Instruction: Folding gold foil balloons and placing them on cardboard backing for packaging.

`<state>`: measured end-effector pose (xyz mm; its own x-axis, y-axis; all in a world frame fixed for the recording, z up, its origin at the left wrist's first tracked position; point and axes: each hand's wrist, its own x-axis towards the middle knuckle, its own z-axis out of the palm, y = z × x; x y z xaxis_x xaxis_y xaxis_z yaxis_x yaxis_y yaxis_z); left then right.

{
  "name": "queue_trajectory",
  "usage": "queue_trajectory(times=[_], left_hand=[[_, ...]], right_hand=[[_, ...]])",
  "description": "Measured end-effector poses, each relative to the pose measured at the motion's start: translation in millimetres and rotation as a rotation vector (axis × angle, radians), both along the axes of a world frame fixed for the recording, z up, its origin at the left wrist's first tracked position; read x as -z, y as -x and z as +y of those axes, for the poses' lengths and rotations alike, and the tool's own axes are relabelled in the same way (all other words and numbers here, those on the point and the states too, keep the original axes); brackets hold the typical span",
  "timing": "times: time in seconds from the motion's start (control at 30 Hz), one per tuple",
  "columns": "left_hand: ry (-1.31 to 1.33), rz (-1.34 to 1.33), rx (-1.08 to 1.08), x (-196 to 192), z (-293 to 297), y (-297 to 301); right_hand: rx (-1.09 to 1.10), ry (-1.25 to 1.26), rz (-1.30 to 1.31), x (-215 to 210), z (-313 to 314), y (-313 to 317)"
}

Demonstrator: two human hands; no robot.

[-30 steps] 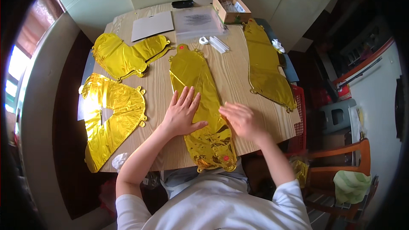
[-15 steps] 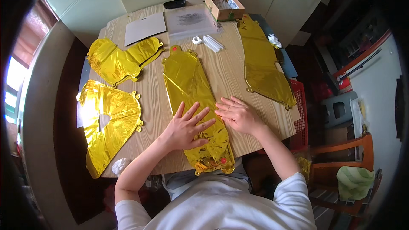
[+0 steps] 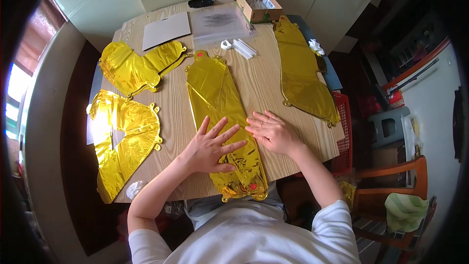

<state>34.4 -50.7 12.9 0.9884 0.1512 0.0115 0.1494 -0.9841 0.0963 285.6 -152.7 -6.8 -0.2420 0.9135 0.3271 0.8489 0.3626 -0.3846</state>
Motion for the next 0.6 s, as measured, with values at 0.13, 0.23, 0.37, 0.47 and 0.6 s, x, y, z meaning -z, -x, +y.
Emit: queue_trajectory(times=[0.13,0.23,0.37,0.47,0.6], left_hand=[[-0.003,0.0,-0.001,0.3,-0.1,1.4],[-0.002,-0.006,-0.005,-0.3,-0.9,2.6],[0.01,-0.017,-0.012,4.2,0.1,5.2],[0.016,-0.012,-0.011,5.5,1.3,6.2],[0.023,-0.044,-0.021,5.7,1.9,6.6]], right_hand=[[-0.001,0.006,0.002,0.1,-0.3,-0.3],[-0.008,-0.023,0.01,-0.8,0.3,0.2],[-0.086,-0.162,0.028,-11.4,-6.0,14.7],[-0.255,-0.063,0.023,-28.3,-24.7,29.0],[-0.263,-0.008,0.004,-19.9,-37.2,36.1]])
